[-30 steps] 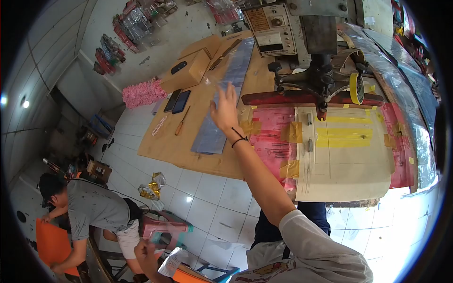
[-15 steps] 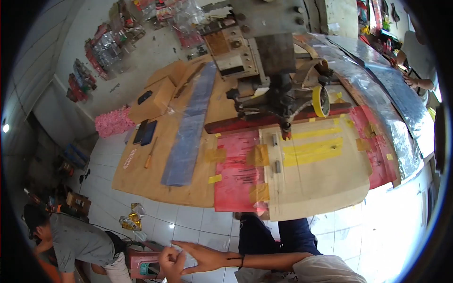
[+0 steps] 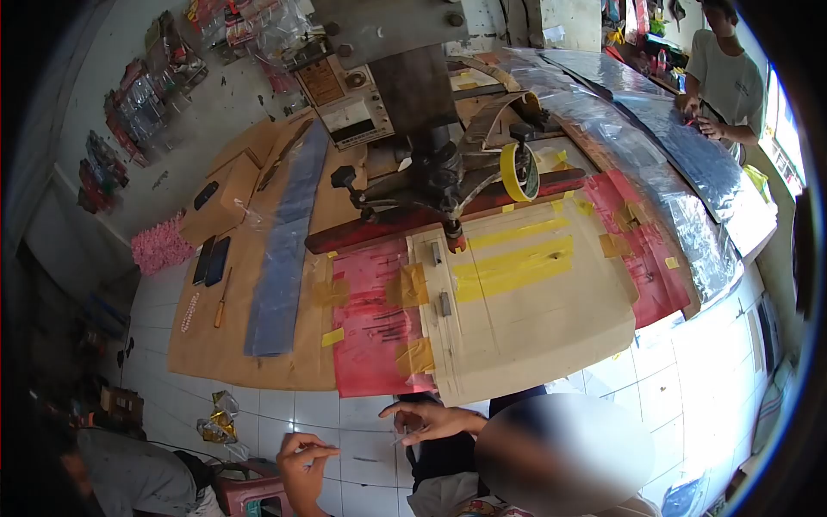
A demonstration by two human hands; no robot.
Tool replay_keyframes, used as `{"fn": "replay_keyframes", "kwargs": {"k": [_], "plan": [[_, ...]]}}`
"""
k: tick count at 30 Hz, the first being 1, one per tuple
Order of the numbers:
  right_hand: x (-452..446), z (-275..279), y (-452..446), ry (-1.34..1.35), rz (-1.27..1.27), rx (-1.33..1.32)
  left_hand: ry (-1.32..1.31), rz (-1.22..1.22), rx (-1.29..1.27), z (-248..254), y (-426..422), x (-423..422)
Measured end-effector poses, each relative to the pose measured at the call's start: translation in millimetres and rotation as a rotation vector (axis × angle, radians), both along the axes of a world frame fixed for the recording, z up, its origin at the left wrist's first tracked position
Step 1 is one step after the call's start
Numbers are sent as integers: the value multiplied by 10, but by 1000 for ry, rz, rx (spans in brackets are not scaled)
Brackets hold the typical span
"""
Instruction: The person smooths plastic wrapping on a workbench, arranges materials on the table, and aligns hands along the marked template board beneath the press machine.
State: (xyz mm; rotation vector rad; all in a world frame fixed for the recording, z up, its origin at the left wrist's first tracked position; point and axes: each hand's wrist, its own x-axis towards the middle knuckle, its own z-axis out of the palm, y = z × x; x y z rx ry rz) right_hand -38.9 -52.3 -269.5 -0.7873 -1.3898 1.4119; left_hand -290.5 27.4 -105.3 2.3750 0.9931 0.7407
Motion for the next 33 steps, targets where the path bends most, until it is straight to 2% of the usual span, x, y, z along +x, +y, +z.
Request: {"fn": "replay_keyframes", "kwargs": {"k": [1, 3, 4, 6, 10, 12, 15, 16, 18, 21, 23, 24, 25, 27, 28, 33], "plan": [[29, -83, -20, 28, 53, -9, -56, -28, 55, -25, 13, 46], [62, -77, -153, 376, 193, -35, -176, -70, 156, -138, 37, 166], [85, -4, -190, 543, 266, -48, -235, -139, 69, -181, 49, 231], [15, 45, -229, 515, 188, -34, -532, -207, -185, -291, -49, 506], [-42, 149, -307, 518, 53, -30, -882, -425, -233, -235, -145, 1083], [-61, 483, -418, 585, -82, 27, -940, -259, -445, -84, -275, 1258], [-101, 871, -634, 541, -345, 1, -1164, -708, -1112, 28, -395, 1328], [-101, 945, -703, 475, -426, 6, -944, -877, -1011, -89, -332, 1279], [-76, 1066, -810, 340, -600, 27, -819, -1008, -853, -213, -292, 1219], [16, 1352, -912, 332, -774, -26, -783, -998, -972, -226, -414, 1231], [134, 1411, -932, 205, -912, 41, -678, -815, -971, -315, -525, 1170], [205, 1492, -922, 207, -997, 21, -382, -751, -1003, -364, -471, 1041], [288, 1607, -898, 211, -1080, 1, -399, -780, -891, -237, -548, 1177], [520, 1761, -856, 229, -1142, 11, 72, -730, -848, -255, -596, 1230], [605, 1886, -829, 204, -1209, 35, -195, -816, -766, -277, -731, 1341], [1136, 2280, -791, 87, -1404, 180, 32, -827, -715, -651, -886, 1466]]}}
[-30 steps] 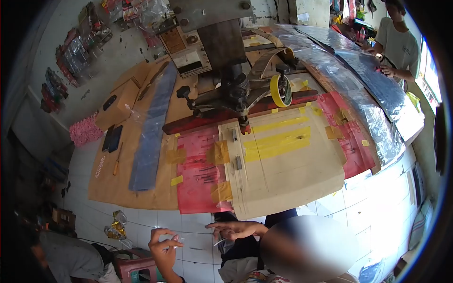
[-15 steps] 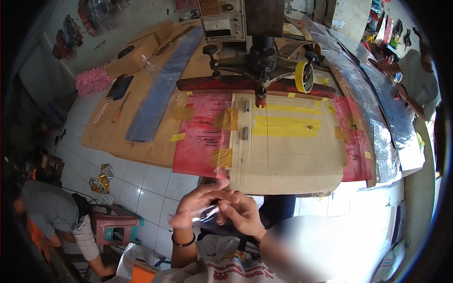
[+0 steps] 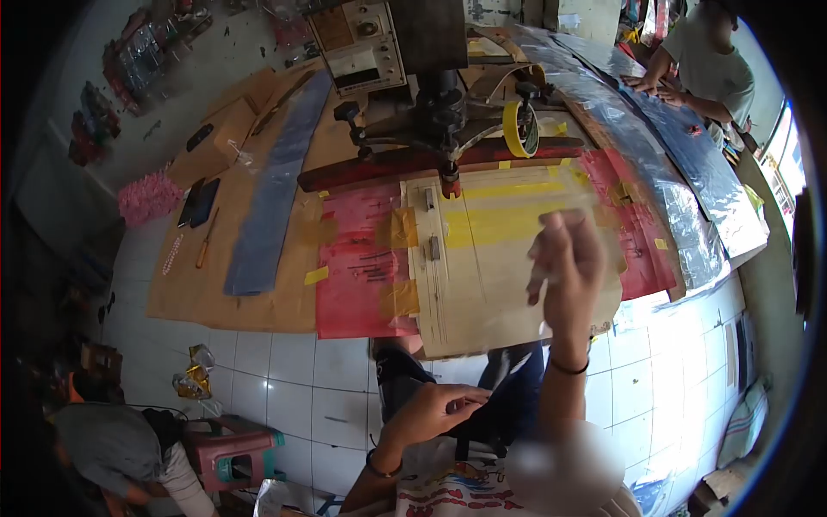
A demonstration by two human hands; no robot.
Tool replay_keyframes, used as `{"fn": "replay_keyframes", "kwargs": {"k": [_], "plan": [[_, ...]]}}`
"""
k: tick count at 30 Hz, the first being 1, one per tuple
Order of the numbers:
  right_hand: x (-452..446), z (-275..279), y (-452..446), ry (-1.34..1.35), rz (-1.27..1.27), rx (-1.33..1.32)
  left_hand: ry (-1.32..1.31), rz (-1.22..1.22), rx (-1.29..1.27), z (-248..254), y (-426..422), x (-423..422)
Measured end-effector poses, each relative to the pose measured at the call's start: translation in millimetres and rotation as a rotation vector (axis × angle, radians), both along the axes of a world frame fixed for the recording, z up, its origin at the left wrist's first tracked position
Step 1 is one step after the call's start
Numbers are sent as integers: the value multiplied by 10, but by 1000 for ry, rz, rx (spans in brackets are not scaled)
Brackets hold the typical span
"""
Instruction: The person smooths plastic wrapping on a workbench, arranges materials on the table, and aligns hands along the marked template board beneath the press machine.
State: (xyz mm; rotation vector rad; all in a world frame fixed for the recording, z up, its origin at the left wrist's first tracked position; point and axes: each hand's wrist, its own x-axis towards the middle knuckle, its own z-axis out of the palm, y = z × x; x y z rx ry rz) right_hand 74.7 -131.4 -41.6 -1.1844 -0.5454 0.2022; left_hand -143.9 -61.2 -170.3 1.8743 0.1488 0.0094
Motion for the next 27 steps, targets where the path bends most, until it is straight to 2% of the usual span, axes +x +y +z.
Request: {"fn": "replay_keyframes", "kwargs": {"k": [3, 4, 7, 9, 10, 11, 12, 13, 15, 16, 17, 18, 19, 20, 21, 22, 23, 25, 27], "plan": [[262, 214, 18, -119, -91, 83, 104, -34, 96, -477, 58, 100], [275, 303, 1, -152, -130, 121, 64, -28, 127, -702, 100, 132], [413, 317, -83, -469, -445, 135, -18, 9, 179, -1356, 220, 220], [477, 419, -387, -282, -91, 357, -30, 34, 152, -1664, 240, 311], [491, 440, -457, -258, -78, 396, -41, 113, 217, -1899, 243, 337], [511, 445, -478, -304, -200, 392, -51, 191, 283, -2147, 253, 362], [521, 473, -483, -379, -374, 360, -64, 269, 351, -2182, 261, 394], [533, 502, -452, -483, -547, 284, -62, 389, 206, -2216, 252, 404], [467, 561, -335, -795, -775, 47, -33, 504, 310, -2276, 292, 376], [598, 484, -322, -1134, -838, -190, -16, 559, 360, -2348, 320, 329], [587, 373, -331, -769, -424, -237, 11, 565, 389, -2492, 367, 285], [526, 326, -304, -344, -159, -302, 79, 544, 400, -2605, 390, 203], [479, 324, -195, -269, -103, -611, 148, 523, 411, -2714, 413, 112], [566, 168, -150, -242, -40, -808, 219, 500, 424, -2822, 439, 33], [632, -5, -123, -260, -4, -862, 248, 430, 457, -3003, 486, -12], [666, -178, -68, -225, -26, -860, 212, 444, 497, -3190, 529, 22], [748, -418, -11, -324, -79, -794, 177, 458, 537, -3328, 537, 73], [762, -576, -2, -442, -148, -743, 33, 517, 562, -3325, 499, 152], [662, -506, 20, -493, -187, -767, 196, 396, 534, -3321, 545, 170]]}}
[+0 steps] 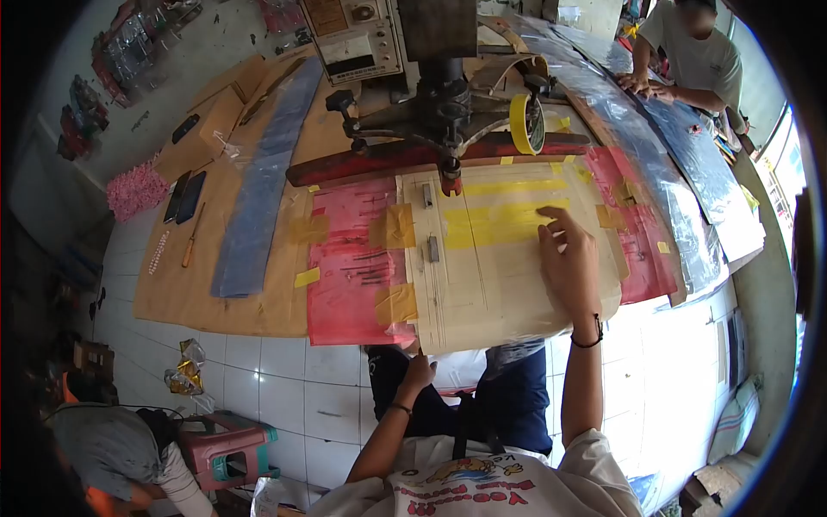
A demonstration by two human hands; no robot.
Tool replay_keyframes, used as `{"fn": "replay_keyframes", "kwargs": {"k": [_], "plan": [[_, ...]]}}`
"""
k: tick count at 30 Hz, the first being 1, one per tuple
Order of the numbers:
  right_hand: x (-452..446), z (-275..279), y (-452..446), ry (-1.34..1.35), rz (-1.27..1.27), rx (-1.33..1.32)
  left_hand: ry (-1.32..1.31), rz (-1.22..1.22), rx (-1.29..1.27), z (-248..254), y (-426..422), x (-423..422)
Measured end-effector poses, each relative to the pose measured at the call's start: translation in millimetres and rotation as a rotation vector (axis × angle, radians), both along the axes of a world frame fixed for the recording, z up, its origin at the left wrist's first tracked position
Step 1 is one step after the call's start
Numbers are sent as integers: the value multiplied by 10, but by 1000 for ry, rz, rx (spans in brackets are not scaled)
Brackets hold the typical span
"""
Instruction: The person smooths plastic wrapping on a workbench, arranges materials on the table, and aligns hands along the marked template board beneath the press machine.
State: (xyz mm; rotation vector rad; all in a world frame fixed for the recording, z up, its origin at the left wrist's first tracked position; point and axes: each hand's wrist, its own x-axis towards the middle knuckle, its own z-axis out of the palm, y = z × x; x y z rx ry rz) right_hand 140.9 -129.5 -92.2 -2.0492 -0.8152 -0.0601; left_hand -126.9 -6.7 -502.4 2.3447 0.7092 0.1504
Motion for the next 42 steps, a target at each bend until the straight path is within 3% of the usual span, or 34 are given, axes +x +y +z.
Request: {"fn": "replay_keyframes", "kwargs": {"k": [2, 4, 5, 7, 9, 11, 13, 15, 18, 21, 28, 31, 42], "plan": [[9, -64, -31, -155, 18, -72, 291, -131, -84, 62, 65, 30], [60, -79, -39, -267, 25, -142, 644, -419, -223, 1003, 87, 167], [47, -86, -28, -287, 32, -183, 648, -547, -325, 1658, 55, 209], [-14, -153, 1, -364, 38, -251, 397, -678, -572, 2826, -3, 130], [-19, -203, 65, -509, 32, -286, 94, -908, -683, 3623, 53, 110], [-27, -205, 81, -444, 103, -392, -177, -973, -550, 4197, 180, 189], [-39, -222, 118, -463, 135, -462, -216, -768, -145, 4588, 207, 427], [-30, -237, 159, -475, 177, -537, -258, -629, 283, 4542, 266, 810], [37, -227, 222, -465, 283, -564, -155, -644, 754, 4085, 561, 1309], [144, -203, 250, -532, 396, -564, -73, -679, 711, 4049, 653, 1461], [486, 9, 406, -529, 721, -598, -198, -597, 745, 3886, 630, 1447], [537, -7, 483, -604, 737, -592, -206, -592, 731, 3911, 670, 1445], [704, -7, 502, -474, 789, -409, -56, -502, 677, 4074, 795, 1448]]}}
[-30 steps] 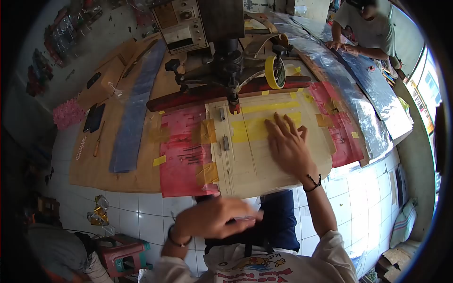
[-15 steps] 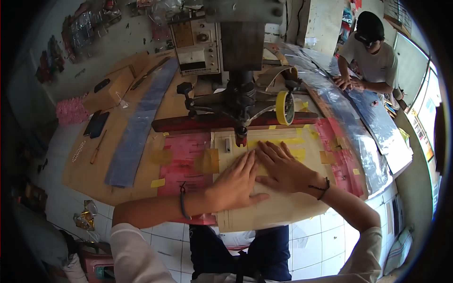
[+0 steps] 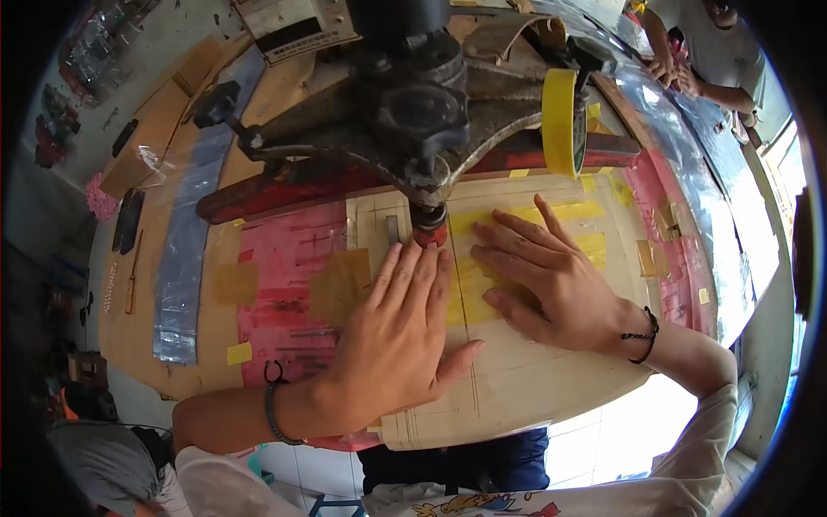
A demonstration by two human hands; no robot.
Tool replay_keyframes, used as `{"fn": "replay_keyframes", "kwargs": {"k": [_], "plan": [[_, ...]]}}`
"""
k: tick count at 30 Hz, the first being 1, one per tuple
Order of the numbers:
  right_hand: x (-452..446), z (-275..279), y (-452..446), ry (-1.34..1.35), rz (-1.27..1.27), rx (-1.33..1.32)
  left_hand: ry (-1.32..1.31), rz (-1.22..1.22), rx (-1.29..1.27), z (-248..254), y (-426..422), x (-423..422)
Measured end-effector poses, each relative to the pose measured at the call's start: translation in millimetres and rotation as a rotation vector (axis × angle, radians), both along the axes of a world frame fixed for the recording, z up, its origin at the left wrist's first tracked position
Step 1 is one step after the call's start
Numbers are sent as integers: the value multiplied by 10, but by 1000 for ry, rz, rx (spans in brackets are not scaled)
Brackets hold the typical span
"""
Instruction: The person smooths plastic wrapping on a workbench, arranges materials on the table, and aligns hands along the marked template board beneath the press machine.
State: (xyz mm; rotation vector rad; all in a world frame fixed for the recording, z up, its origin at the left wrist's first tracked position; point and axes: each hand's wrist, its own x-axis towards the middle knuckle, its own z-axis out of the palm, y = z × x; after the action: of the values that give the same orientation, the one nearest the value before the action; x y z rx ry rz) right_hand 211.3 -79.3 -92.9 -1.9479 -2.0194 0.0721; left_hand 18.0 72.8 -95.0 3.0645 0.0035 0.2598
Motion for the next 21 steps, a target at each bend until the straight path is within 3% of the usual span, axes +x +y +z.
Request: {"fn": "replay_keyframes", "kwargs": {"k": [4, 10, 21], "plan": [[2, -15, -18, 106, 91, 15, 1, 46, -18, -15, 40, -17], [43, 41, -65, -74, 175, -116, 1, 39, -30, -33, 90, -3], [20, -27, -110, -63, 36, -70, -1, 53, -12, -49, 149, 46]]}}
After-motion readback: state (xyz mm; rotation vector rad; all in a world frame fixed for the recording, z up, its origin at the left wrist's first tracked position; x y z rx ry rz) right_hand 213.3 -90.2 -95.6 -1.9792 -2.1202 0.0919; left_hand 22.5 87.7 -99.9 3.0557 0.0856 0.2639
